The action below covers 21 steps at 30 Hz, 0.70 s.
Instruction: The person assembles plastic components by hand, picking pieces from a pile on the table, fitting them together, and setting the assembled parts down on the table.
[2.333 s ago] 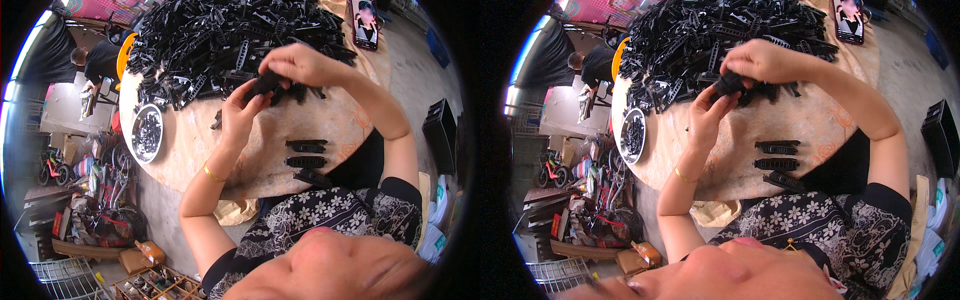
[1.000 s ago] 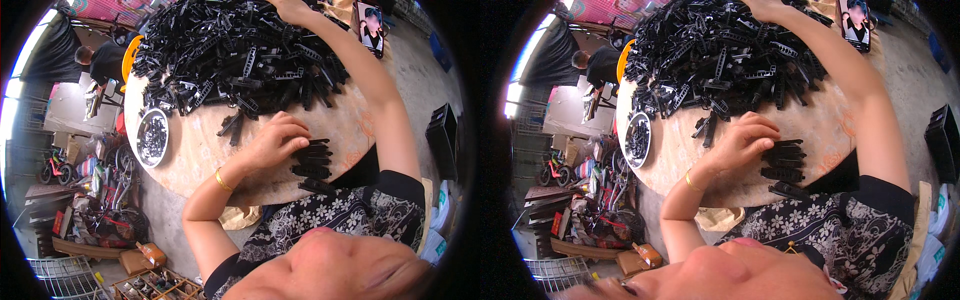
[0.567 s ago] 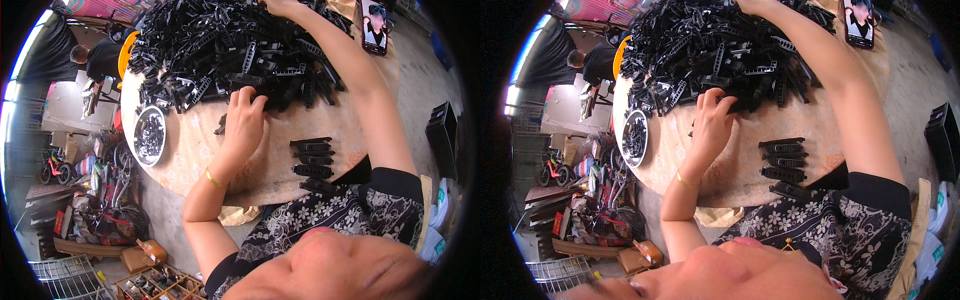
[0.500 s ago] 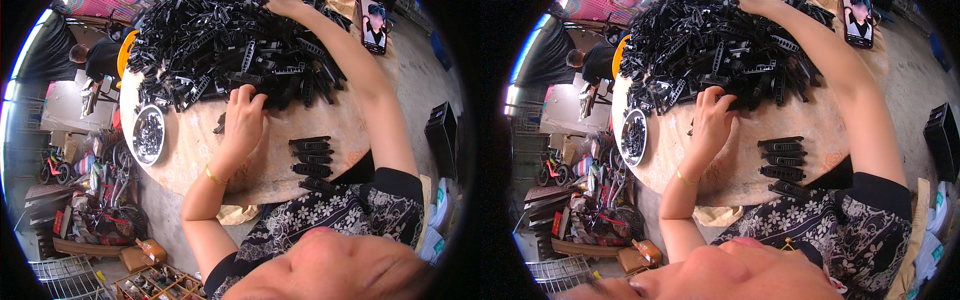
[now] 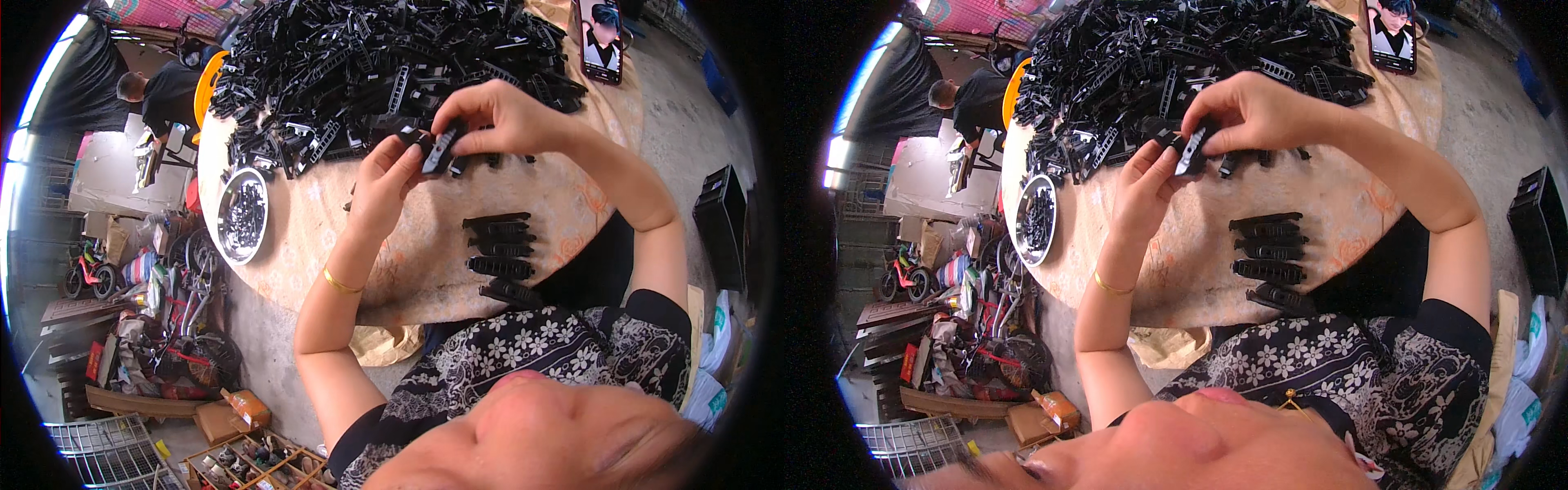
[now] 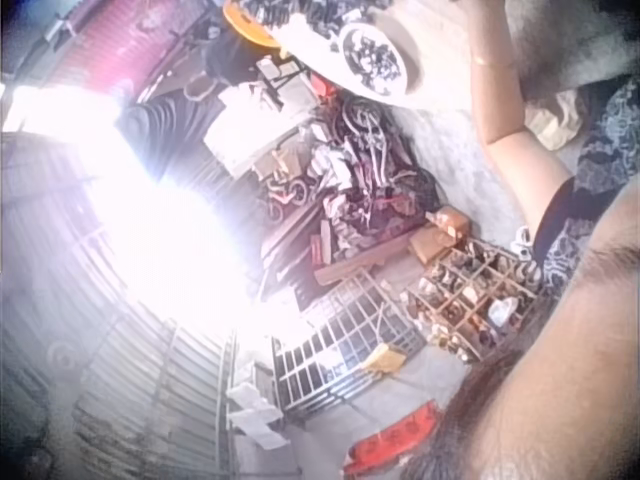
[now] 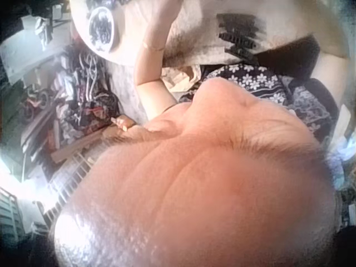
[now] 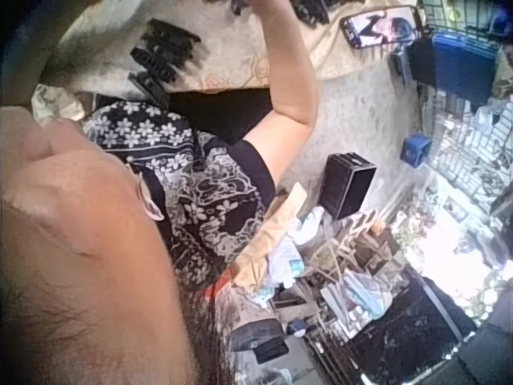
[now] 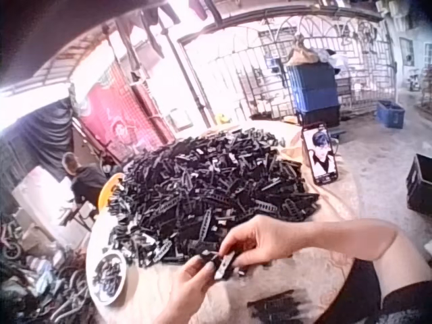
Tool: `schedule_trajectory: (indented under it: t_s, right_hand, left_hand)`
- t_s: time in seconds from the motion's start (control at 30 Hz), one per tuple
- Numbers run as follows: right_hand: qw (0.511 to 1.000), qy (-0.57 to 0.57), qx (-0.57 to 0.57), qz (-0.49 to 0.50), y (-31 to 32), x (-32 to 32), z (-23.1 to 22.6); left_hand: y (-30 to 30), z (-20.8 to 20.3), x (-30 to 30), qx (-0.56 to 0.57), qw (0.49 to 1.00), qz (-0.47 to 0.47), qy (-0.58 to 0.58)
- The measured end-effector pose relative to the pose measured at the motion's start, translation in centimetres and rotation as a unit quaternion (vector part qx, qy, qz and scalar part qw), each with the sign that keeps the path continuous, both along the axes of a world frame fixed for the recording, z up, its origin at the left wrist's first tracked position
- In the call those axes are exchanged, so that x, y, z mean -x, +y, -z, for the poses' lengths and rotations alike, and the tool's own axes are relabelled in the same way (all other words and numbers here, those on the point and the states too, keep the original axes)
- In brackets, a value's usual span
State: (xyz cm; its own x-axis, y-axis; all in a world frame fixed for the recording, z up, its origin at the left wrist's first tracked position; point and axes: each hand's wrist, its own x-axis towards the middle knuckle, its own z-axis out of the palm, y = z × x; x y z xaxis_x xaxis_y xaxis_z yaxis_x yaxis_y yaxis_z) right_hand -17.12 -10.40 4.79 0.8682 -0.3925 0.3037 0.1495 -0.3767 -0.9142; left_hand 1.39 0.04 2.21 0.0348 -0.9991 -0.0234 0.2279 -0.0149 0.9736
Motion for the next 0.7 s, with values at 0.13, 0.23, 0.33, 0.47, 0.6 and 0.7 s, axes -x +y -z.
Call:
schedule_trajectory:
  t_s: [0.13,0.23,0.33,0.47,0.6,0.7]
  right_hand:
    - [0.995,0.051,0.065,0.050,0.9,-0.3,0.1]
    - [0.984,0.045,0.156,0.077,0.5,-0.3,1.1]
    - [0.968,-0.010,0.239,0.081,0.4,-0.7,2.2]
    - [0.960,-0.013,0.257,0.108,1.9,-0.6,1.5]
    - [0.940,-0.022,0.308,0.146,1.7,-0.3,2.2]
    - [0.947,-0.003,0.296,0.128,1.7,0.1,2.3]
  left_hand:
    - [0.1,0.4,-0.8,-0.050,0.998,0.035,0.015]
    - [0.0,0.7,-1.2,-0.061,0.998,0.028,-0.021]
    - [-0.1,1.2,-1.1,-0.054,0.992,0.030,-0.113]
    - [0.2,1.2,-1.0,-0.031,0.986,0.029,-0.160]
    - [0.7,-0.4,0.0,-0.028,0.993,0.035,-0.112]
    - [1.0,-0.7,0.2,0.001,0.979,0.039,-0.199]
